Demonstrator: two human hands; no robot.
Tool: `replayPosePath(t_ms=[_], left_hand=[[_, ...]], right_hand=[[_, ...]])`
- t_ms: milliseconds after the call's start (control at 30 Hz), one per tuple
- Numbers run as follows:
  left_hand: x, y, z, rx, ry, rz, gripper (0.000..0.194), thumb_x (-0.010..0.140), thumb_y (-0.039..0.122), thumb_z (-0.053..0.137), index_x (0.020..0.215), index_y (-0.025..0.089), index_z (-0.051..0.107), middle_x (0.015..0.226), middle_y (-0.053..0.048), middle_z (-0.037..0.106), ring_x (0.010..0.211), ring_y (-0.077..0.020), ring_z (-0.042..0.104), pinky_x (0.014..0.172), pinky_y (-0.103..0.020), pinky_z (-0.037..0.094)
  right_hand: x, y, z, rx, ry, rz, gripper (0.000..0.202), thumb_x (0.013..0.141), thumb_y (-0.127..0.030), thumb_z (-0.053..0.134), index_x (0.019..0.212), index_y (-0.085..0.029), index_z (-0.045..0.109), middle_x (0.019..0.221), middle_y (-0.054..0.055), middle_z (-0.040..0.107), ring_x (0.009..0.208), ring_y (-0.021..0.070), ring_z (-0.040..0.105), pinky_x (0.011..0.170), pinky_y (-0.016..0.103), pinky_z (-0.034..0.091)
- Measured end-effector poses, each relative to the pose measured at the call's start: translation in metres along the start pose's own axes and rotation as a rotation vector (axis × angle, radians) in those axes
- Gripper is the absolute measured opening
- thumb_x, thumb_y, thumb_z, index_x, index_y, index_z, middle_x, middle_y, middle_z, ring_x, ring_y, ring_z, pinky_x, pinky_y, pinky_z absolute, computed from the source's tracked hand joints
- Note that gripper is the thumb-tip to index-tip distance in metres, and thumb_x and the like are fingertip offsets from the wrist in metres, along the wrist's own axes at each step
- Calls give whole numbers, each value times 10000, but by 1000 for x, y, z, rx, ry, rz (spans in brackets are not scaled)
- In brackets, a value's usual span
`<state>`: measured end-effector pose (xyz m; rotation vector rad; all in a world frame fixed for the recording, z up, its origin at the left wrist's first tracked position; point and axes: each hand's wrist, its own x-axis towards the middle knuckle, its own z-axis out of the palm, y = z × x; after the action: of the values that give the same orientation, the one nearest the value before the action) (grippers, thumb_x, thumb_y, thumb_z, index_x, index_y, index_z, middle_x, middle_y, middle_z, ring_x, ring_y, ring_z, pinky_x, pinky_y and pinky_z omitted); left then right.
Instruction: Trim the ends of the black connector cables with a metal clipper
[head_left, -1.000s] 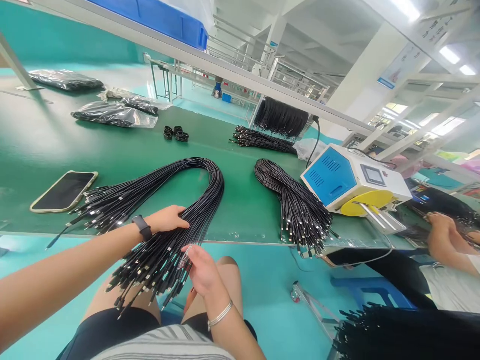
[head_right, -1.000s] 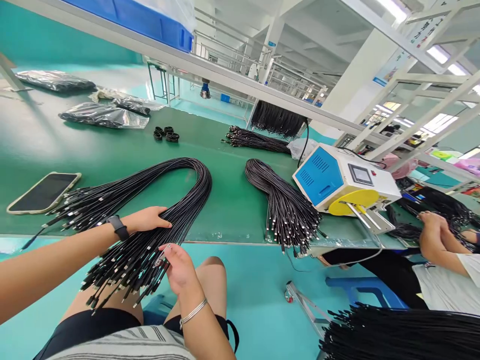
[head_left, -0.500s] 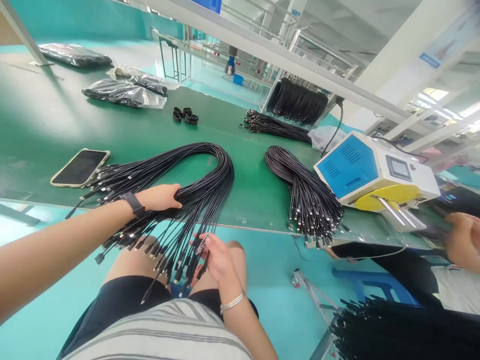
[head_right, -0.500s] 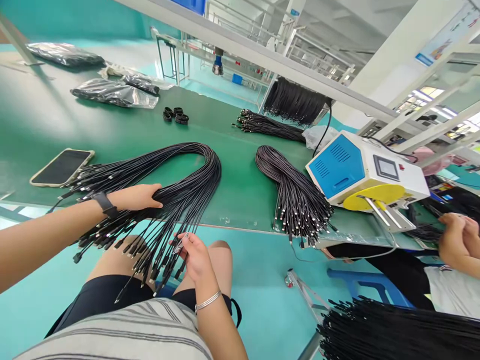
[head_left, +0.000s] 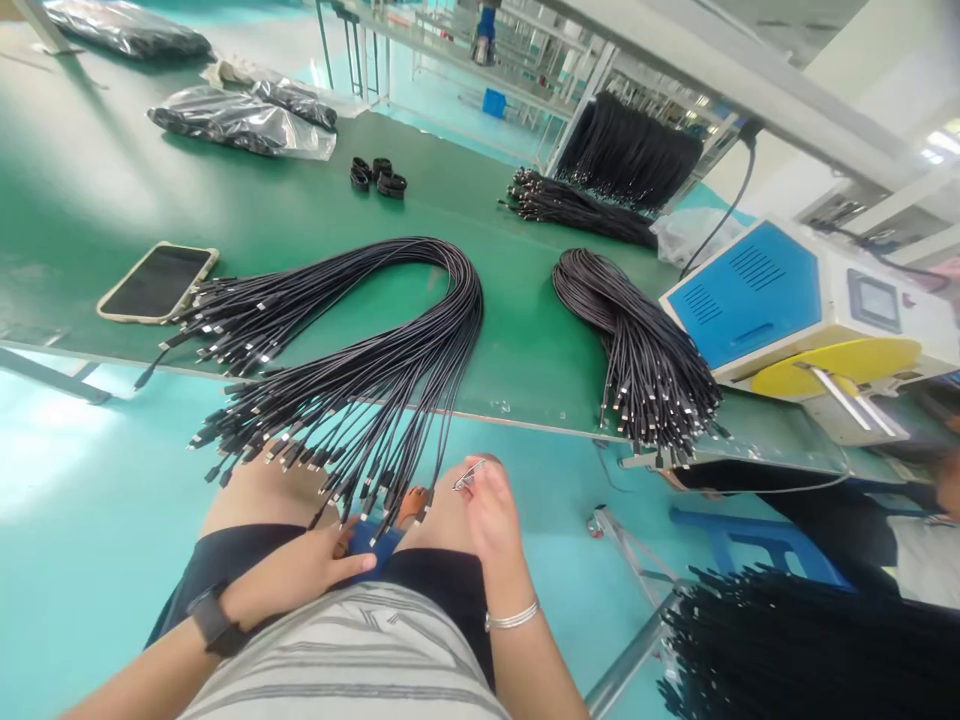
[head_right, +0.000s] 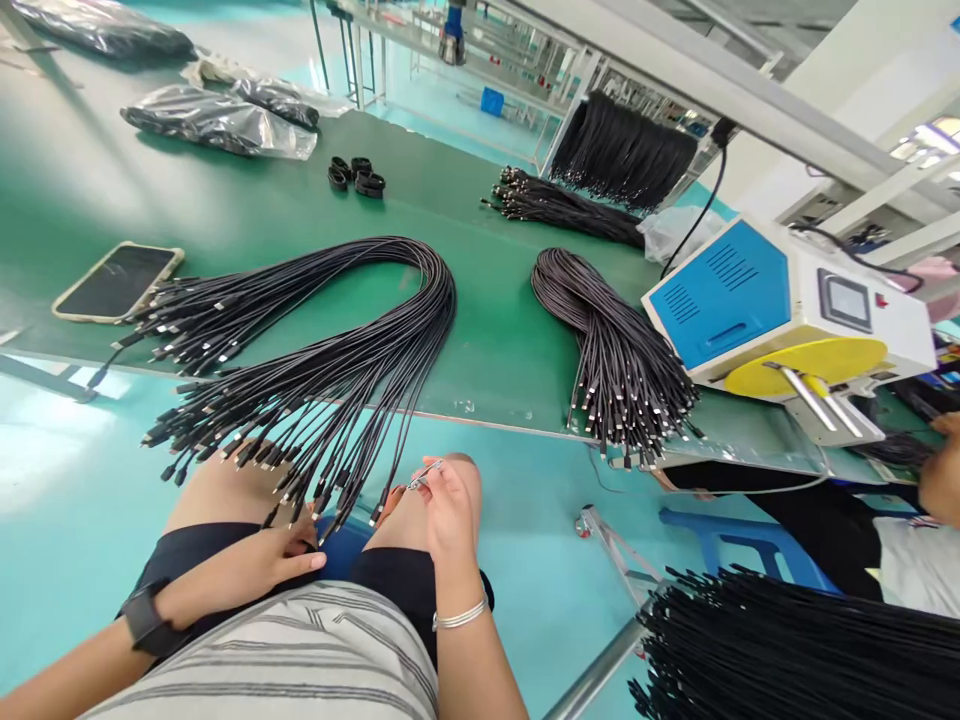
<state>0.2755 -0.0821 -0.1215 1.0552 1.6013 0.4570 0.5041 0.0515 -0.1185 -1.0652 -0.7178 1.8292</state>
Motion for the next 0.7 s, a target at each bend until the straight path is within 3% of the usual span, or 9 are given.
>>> replayPosePath(t_ms=[67,200,300,367,433,533,700], left_hand=[[10,4,17,-237,-13,30,729,664,719,692,1244,278,675,1350,-111,661,1189,-348,646,989,-436,519],[30,38,53,-641,72,111,790,796,732,528,1342,163,587,1429,-173,584,1247,-334,608,995,-432,524],[41,64,74,-795,129,97,681,755,612,702,1199,98,647,1171,-214,726,995,-326,723,828,-397,584],[45,75,83,-854,172,63,586,741,549,768,1094,91,674,942,-181,773,808,-286,745,706,-350,586],[45,81,87,-902,207,31,520,752,536,778,1023,104,678,854,-152,773,721,-255,737,630,-313,574],[42,81,85,-967,210,-5,479,773,538,769,995,125,672,920,-153,775,736,-249,740,605,-298,574],[35,58,78,-1034,96,-31,518,775,561,763,1042,122,704,1074,-179,754,860,-274,734,719,-344,591]], right_hand=[[-4,0,-4,-40,13,13,341,730,-435,844,919,-165,759,827,33,720,749,146,625,787,305,489],[-12,-3,-5,-54,32,24,383,657,-391,895,934,-158,770,860,42,736,806,173,656,834,334,511],[-20,-8,-2,-13,58,-1,360,656,-389,894,931,-197,762,900,26,742,885,181,675,871,337,525],[-25,-11,0,15,67,-19,330,660,-375,894,909,-207,755,918,21,746,907,175,680,879,325,530],[-29,-13,1,37,66,-30,309,669,-361,892,896,-207,749,922,23,750,929,177,686,893,321,532],[-32,-14,2,66,52,-21,293,703,-393,867,888,-209,735,912,30,758,935,192,702,906,342,539],[-28,-10,2,78,-7,13,301,746,-423,831,917,-193,737,979,57,757,972,213,700,909,354,542]])
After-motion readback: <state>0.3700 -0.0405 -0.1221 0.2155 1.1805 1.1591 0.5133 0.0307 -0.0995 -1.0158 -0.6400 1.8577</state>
